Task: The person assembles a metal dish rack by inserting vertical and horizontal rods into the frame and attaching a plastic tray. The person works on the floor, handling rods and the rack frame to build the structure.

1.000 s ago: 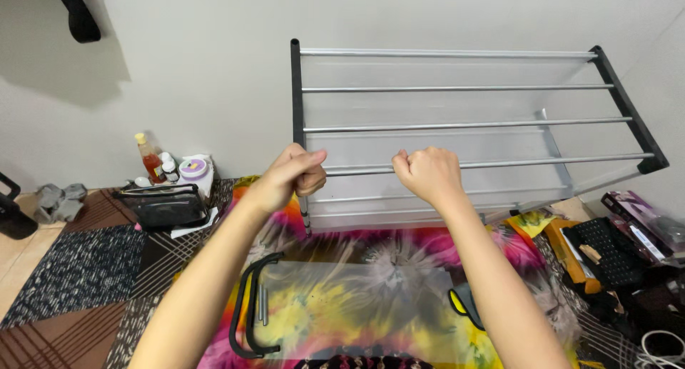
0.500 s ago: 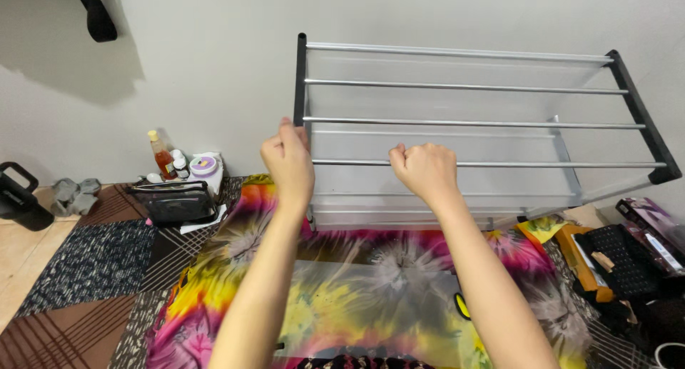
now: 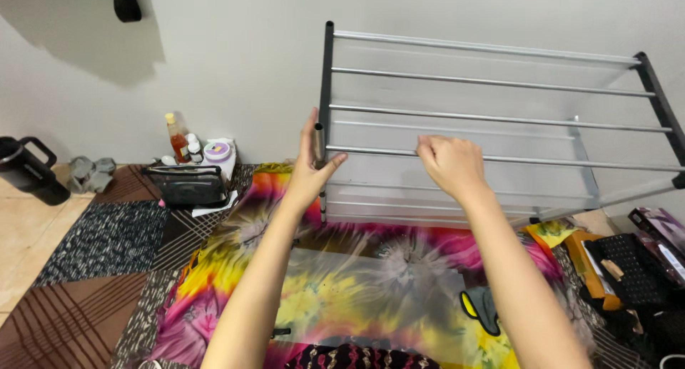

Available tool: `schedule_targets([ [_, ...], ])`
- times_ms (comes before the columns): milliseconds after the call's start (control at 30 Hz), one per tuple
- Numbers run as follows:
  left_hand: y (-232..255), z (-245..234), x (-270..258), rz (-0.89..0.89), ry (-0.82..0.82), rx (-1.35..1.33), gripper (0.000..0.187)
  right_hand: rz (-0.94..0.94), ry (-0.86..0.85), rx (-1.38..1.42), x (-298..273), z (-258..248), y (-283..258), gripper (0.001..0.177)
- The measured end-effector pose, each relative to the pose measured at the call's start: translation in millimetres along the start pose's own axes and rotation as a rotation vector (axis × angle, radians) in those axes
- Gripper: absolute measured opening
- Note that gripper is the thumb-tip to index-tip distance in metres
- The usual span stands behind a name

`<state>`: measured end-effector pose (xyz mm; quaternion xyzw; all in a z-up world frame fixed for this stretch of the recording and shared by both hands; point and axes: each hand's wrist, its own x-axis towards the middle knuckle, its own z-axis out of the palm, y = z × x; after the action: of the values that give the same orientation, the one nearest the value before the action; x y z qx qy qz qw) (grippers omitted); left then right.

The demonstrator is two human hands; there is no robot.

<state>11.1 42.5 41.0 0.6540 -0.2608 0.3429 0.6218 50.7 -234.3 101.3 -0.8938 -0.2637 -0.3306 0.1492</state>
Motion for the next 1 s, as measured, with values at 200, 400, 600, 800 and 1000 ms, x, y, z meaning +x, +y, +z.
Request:
schedule_targets([
  [200,0.7,-44.1,-28.5,-0.112,-0.026,0.115,0.064,-0.063,-0.020,0.060,-1.6,-13.0,7.3,0.038],
  [400,-39.8,-76.6,-61.3,-0.111,0.270,0.051,0.044,-0.005,0.017,0.002,15.5,2.7,13.6,0.039],
  [600,-101.7,-71.5,-117.0,-0.319,0.342,0.032,0.038,0.029,-0.018,-0.040,19.9,5.5,16.6,0.040],
  [800,-123.2,-59.2,-132.4,-0.325,0.263,0.130,0.034,0.046,-0.031,-0.020,18.5,3.4,16.5,0.042],
  [1000,-91.5,-65.8,-107.1,-0.205,0.193,0.290,0.033,0.035,0.039,0.004,6.5,1.9,17.9,0.040],
])
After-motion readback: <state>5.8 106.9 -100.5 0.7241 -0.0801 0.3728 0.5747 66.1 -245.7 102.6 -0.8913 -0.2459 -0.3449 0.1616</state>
